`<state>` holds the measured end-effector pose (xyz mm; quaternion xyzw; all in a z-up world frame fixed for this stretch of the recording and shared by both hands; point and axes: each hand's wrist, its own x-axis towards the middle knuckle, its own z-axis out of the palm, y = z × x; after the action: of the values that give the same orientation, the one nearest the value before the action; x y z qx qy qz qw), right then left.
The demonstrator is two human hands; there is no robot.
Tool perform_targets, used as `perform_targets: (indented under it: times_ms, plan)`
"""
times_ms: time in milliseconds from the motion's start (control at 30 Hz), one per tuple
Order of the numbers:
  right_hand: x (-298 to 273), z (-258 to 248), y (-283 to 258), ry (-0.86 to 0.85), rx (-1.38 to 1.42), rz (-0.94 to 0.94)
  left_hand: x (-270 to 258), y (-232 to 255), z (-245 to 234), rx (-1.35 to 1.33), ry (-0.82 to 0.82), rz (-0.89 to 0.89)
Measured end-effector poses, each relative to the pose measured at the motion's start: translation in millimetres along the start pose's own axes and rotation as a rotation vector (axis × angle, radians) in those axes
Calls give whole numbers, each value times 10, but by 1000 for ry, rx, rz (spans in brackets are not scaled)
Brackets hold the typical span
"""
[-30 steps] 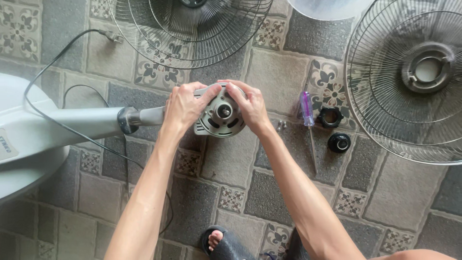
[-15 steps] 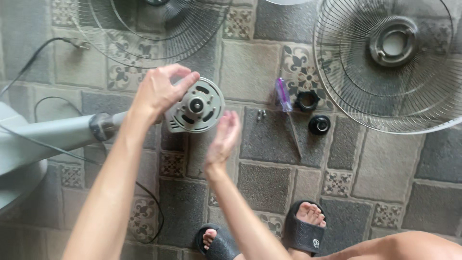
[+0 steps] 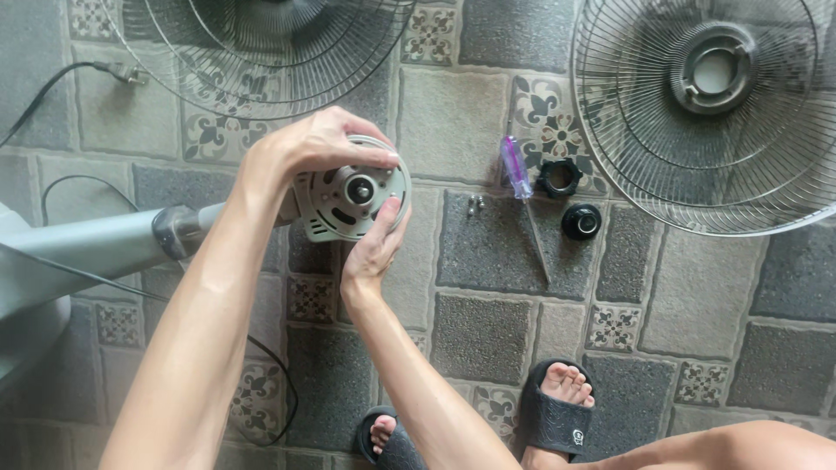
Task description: The person disassembles a standing fan by removing the rear motor housing with a screwdriver, then reattaches it and tightens the screws. The person handles the fan housing, screws, and screwdriver on a tiled floor.
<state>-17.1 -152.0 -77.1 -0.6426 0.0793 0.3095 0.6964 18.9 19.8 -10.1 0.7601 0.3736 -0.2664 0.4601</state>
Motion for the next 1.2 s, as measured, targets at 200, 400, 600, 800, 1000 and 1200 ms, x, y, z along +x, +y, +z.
perform_targets:
  times_ms: [200, 400, 600, 800, 1000, 1200]
  plan:
    - [-19, 32, -72, 81, -178, -20, 92, -118, 74, -24, 0, 40]
    - [-42, 90, -276, 69, -179, -10, 17, -27, 29, -32, 14, 32]
    - [-34, 44, -183, 63, -190, -48, 36, -105, 72, -75, 13, 48]
    - [-18, 7, -140, 42, -212, -90, 8, -91, 36, -104, 31, 125]
    - [45, -86, -121, -80, -225, -112, -124, -46, 129, 24, 245, 95]
    - [115, -504, -324, -219, -261, 341, -501, -181, 299, -127, 1182, 490]
